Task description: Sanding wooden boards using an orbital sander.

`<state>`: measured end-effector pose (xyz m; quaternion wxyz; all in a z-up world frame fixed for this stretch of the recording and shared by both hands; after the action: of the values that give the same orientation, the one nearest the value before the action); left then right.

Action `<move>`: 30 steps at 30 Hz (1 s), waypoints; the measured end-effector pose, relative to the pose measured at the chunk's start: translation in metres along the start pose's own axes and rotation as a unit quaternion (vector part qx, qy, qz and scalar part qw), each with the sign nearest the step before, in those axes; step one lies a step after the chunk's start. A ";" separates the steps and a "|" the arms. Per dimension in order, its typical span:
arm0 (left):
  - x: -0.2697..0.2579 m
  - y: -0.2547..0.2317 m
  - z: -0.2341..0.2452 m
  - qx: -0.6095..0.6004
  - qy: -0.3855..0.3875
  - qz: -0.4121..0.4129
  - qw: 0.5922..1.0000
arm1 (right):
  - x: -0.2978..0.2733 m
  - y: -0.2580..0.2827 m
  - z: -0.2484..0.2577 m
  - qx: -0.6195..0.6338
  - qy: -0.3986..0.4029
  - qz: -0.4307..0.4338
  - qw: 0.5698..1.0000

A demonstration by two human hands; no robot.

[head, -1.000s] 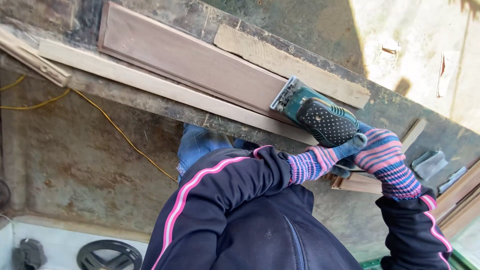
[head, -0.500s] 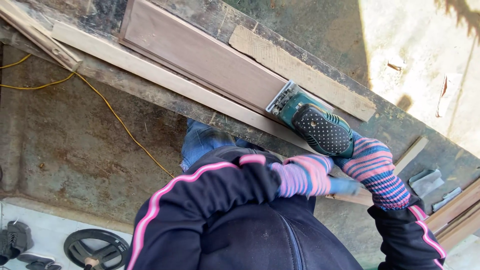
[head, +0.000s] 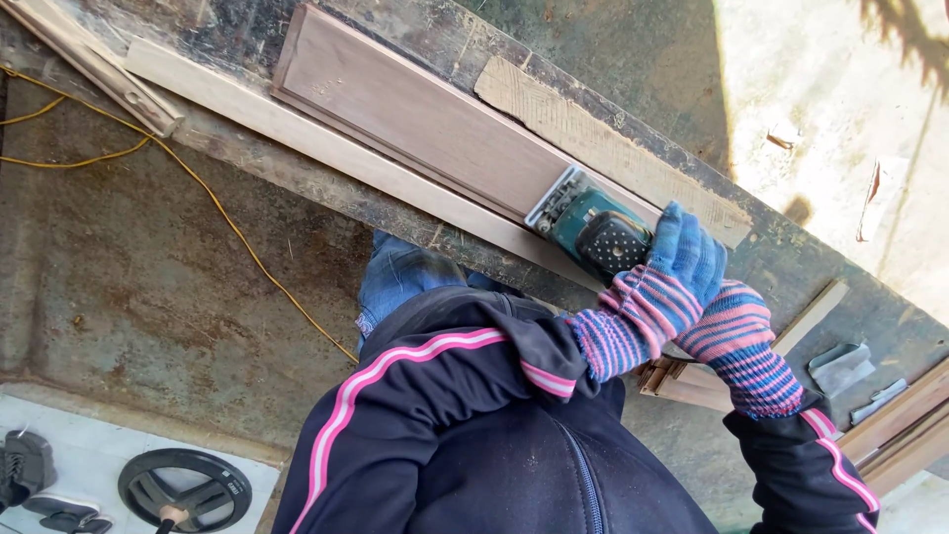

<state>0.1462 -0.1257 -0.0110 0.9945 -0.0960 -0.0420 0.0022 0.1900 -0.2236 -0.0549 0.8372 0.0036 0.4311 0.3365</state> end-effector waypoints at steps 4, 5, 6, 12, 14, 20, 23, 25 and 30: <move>0.010 0.012 0.007 0.003 -0.049 0.013 0.999 | 0.013 -0.023 -0.007 -0.012 -0.052 0.006 0.999; 0.012 0.015 0.010 0.015 -0.045 0.014 0.999 | 0.018 -0.040 -0.016 -0.010 -0.062 -0.006 0.998; 0.013 0.019 0.013 0.014 -0.046 0.015 0.999 | 0.018 -0.030 -0.007 -0.011 -0.061 -0.006 0.998; 0.012 0.029 0.014 -0.016 -0.023 0.013 1.000 | 0.021 0.007 0.009 0.093 -0.047 0.088 0.991; 0.010 0.034 0.017 -0.026 -0.053 0.024 0.998 | 0.019 0.031 0.021 0.081 -0.051 0.118 0.988; -0.003 0.043 0.012 0.010 -0.092 0.020 0.996 | 0.023 0.046 0.025 -0.010 -0.060 0.060 0.996; -0.009 0.049 0.012 0.024 -0.105 0.002 0.994 | 0.025 0.043 0.013 -0.037 -0.045 0.006 0.998; -0.013 0.056 0.020 0.000 -0.093 0.005 0.996 | 0.023 0.057 0.020 -0.037 -0.058 0.017 0.997; -0.017 0.065 0.022 0.005 -0.088 0.017 0.996 | 0.026 0.074 0.025 -0.062 -0.070 0.027 0.995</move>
<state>0.1271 -0.0577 -0.0034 0.9873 -0.0909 -0.1273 0.0277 0.1771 -0.1447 -0.0363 0.8548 -0.0135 0.3490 0.3838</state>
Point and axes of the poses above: each hand's wrist, its own x-axis towards the middle knuckle, its own z-axis out of the back of the hand, y = z × x, the point moved 7 cm from there along x, towards the middle knuckle, and after that the axes turned 2 degrees about z, right-handed, at the moved point
